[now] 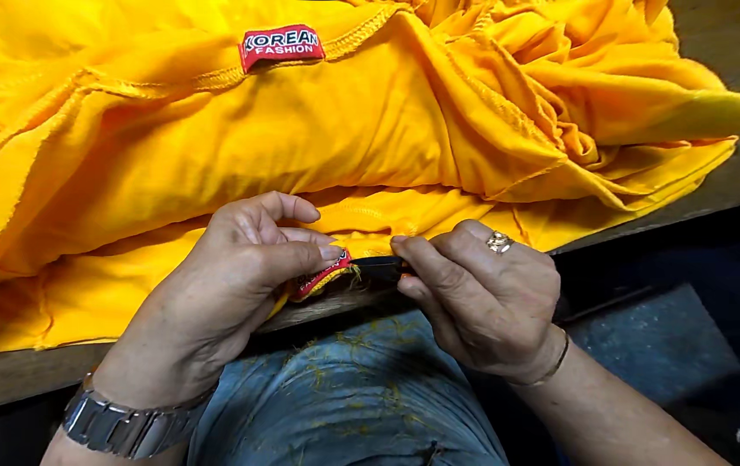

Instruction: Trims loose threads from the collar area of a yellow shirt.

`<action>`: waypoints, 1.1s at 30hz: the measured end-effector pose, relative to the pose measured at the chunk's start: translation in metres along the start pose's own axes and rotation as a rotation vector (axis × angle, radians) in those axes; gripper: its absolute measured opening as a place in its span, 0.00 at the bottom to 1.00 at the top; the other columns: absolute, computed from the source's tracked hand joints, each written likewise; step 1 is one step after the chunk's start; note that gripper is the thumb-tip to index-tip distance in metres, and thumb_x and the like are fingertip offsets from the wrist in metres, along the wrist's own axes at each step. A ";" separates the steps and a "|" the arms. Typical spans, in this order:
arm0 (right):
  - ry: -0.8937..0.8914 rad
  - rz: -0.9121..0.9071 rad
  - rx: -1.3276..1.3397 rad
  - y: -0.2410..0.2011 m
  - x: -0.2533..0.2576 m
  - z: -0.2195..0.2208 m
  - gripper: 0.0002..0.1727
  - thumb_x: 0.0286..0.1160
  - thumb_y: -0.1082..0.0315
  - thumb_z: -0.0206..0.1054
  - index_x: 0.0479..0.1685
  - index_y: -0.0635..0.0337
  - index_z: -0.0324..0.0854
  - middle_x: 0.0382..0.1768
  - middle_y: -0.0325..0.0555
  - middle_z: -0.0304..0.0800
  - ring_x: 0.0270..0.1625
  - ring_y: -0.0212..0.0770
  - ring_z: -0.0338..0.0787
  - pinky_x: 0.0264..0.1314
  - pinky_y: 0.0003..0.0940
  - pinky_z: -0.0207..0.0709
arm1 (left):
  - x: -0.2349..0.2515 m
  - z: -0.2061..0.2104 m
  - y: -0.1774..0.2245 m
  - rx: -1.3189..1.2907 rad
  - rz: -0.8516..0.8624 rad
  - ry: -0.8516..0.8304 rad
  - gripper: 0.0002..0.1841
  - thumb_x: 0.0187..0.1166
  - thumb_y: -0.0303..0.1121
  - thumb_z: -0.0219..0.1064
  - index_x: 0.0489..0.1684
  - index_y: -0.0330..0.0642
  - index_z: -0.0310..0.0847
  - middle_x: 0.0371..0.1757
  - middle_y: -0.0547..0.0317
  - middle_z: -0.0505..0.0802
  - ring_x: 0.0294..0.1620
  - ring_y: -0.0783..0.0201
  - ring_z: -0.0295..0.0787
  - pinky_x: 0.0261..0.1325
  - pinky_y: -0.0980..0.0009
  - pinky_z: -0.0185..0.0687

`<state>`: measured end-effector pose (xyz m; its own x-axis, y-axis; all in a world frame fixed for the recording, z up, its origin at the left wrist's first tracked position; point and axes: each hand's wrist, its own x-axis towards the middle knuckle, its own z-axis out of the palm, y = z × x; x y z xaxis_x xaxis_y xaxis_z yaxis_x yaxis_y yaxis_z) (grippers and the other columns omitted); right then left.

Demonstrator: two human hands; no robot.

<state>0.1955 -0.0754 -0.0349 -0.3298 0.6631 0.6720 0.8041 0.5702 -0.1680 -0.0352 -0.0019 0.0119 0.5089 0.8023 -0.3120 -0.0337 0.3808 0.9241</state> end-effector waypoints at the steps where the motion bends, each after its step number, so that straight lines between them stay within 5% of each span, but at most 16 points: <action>1: 0.000 -0.004 -0.003 0.000 0.000 0.001 0.17 0.86 0.62 0.62 0.55 0.68 0.90 0.28 0.46 0.78 0.30 0.40 0.75 0.30 0.32 0.65 | 0.000 0.000 0.000 -0.005 -0.001 0.006 0.17 0.72 0.13 0.64 0.58 0.34 0.77 0.35 0.50 0.96 0.28 0.71 0.92 0.31 0.81 0.86; 13: -0.014 -0.015 0.063 0.004 -0.001 0.006 0.18 0.88 0.63 0.57 0.45 0.68 0.89 0.27 0.47 0.80 0.29 0.41 0.78 0.29 0.32 0.68 | -0.002 0.002 -0.002 -0.003 -0.024 0.032 0.16 0.71 0.12 0.64 0.54 0.35 0.76 0.33 0.51 0.96 0.28 0.71 0.92 0.31 0.81 0.85; 19: -0.038 0.149 0.252 0.008 -0.001 -0.005 0.27 0.90 0.52 0.53 0.54 0.70 0.86 0.36 0.47 0.84 0.38 0.33 0.83 0.38 0.26 0.76 | -0.005 0.002 -0.004 -0.025 -0.005 0.022 0.17 0.72 0.13 0.65 0.56 0.34 0.76 0.37 0.49 0.97 0.31 0.68 0.95 0.34 0.78 0.88; 23: 0.084 0.207 0.334 -0.012 0.002 -0.008 0.15 0.73 0.67 0.72 0.51 0.69 0.88 0.36 0.43 0.85 0.38 0.29 0.83 0.41 0.20 0.77 | -0.009 0.006 -0.002 0.067 0.021 0.025 0.16 0.73 0.14 0.66 0.58 0.34 0.76 0.38 0.48 0.97 0.32 0.66 0.96 0.35 0.77 0.90; 28: 0.103 0.145 0.325 -0.025 0.009 0.008 0.09 0.72 0.75 0.65 0.43 0.67 0.90 0.28 0.45 0.81 0.32 0.33 0.80 0.33 0.23 0.72 | -0.011 0.006 -0.001 0.179 0.092 0.010 0.15 0.74 0.16 0.68 0.57 0.36 0.78 0.34 0.51 0.97 0.27 0.70 0.94 0.29 0.81 0.86; 33: -0.246 0.048 0.812 -0.018 0.006 0.000 0.10 0.80 0.71 0.58 0.34 0.64 0.82 0.30 0.41 0.83 0.35 0.30 0.82 0.37 0.24 0.76 | -0.012 0.001 -0.004 0.172 0.089 0.024 0.15 0.74 0.14 0.68 0.55 0.35 0.77 0.34 0.50 0.97 0.28 0.68 0.95 0.29 0.80 0.87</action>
<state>0.1788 -0.0819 -0.0276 -0.4783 0.7286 0.4903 0.2466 0.6473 -0.7213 -0.0406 -0.0139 0.0121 0.4896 0.8410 -0.2303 0.0705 0.2250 0.9718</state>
